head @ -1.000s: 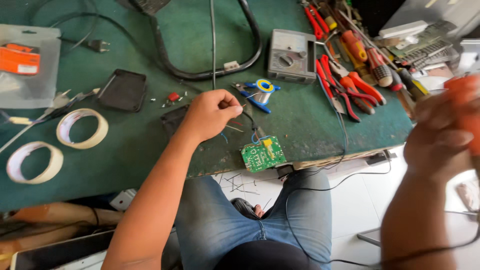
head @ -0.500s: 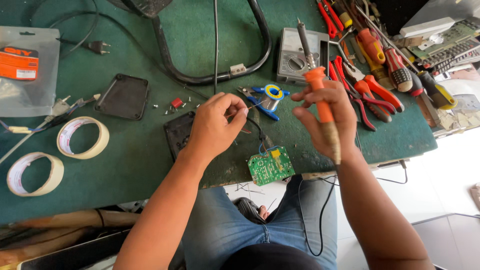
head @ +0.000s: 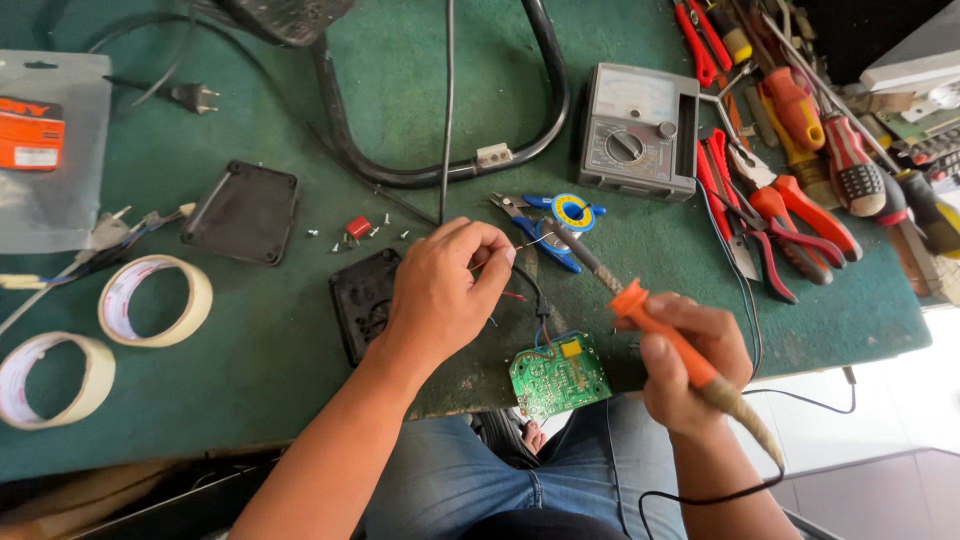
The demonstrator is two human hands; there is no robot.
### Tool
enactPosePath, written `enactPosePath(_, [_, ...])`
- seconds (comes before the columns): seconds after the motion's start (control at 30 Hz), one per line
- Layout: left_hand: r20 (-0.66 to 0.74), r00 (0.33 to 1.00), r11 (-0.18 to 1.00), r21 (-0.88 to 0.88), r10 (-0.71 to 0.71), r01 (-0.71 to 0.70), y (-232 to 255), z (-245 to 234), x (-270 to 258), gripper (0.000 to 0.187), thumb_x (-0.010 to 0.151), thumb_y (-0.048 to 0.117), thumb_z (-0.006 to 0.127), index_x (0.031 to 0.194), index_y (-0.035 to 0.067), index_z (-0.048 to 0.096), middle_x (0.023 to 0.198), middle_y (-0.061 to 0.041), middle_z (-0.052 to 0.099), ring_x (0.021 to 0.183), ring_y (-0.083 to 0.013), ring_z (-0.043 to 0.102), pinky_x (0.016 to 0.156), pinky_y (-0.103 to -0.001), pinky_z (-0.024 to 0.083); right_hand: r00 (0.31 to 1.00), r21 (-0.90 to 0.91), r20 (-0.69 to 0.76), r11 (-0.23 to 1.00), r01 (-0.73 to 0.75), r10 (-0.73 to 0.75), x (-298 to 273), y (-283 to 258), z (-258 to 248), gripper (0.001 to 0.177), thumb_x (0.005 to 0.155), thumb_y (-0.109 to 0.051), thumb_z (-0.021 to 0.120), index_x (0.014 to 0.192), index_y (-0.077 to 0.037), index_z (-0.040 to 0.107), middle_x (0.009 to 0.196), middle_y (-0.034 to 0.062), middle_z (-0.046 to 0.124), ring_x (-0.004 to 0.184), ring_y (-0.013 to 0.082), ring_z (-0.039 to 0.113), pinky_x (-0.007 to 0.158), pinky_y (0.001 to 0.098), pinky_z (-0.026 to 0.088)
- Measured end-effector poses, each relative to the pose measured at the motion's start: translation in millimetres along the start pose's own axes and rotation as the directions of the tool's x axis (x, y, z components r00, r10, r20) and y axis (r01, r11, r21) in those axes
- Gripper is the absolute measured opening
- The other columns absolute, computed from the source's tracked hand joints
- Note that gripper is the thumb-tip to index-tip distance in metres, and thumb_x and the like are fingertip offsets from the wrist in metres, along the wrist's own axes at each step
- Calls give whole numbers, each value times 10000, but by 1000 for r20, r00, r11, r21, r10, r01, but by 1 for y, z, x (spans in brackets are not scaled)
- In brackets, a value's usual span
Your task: The person solders a wire to a green circuit board using a soldering iron and solder wire. They then strip the end of a black cable with pliers and solder it to the circuit board.
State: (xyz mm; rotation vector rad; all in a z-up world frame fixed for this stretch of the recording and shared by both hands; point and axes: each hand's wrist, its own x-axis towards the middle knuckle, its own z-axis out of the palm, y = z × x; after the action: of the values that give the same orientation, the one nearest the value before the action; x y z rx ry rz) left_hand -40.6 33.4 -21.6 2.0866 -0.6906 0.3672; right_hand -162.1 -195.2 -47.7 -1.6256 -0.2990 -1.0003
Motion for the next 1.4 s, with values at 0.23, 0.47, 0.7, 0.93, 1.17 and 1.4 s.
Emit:
enactPosePath(0.23, [75,996,999,7,-47,46,15,-8,5,94,973,193,677,889,149,684,765,21,666,690,-222,635,667,-455,494,996,-103,82,994,38,-29,-12,-7,-6,185,984,-143,632,1053,-19,513,817,125,597,645,262,583,698,382,492])
enactPosePath(0.47, [105,993,999,15,-50,49,16,-8,7,113,982,198,660,880,156,682,766,44,664,706,-224,656,665,-452,493,990,-92,121,992,84,-73,-9,-6,-4,154,967,-89,646,1024,26,561,899,167,656,604,292,588,623,390,460])
enactPosePath(0.7, [83,996,1000,-14,-11,12,16,-7,7,111,986,169,664,881,135,673,767,27,656,705,-219,633,654,-449,484,984,-118,164,989,91,-71,-3,-11,-1,135,953,-53,644,1009,51,577,800,168,632,589,295,596,607,366,495])
enactPosePath(0.93, [73,997,999,-34,12,-9,16,-7,8,108,993,168,651,899,121,677,763,12,656,707,-227,621,655,-444,481,977,-124,198,987,99,-74,-1,-13,-1,122,933,-13,655,1016,55,598,838,177,669,613,306,626,605,356,509])
enactPosePath(1.17, [84,996,1000,-6,-5,6,15,-6,6,118,993,187,652,888,137,676,766,25,647,722,-223,621,674,-451,474,976,-120,193,985,125,-100,1,-14,1,114,943,-24,651,1007,50,593,808,172,648,594,300,605,600,358,499])
enactPosePath(1.4, [84,996,1000,-5,-12,13,14,-6,7,115,992,198,653,896,139,677,782,25,659,728,-228,625,678,-452,474,975,-135,205,983,120,-91,1,-14,0,119,944,-35,655,1016,43,601,785,165,640,599,293,608,598,349,495])
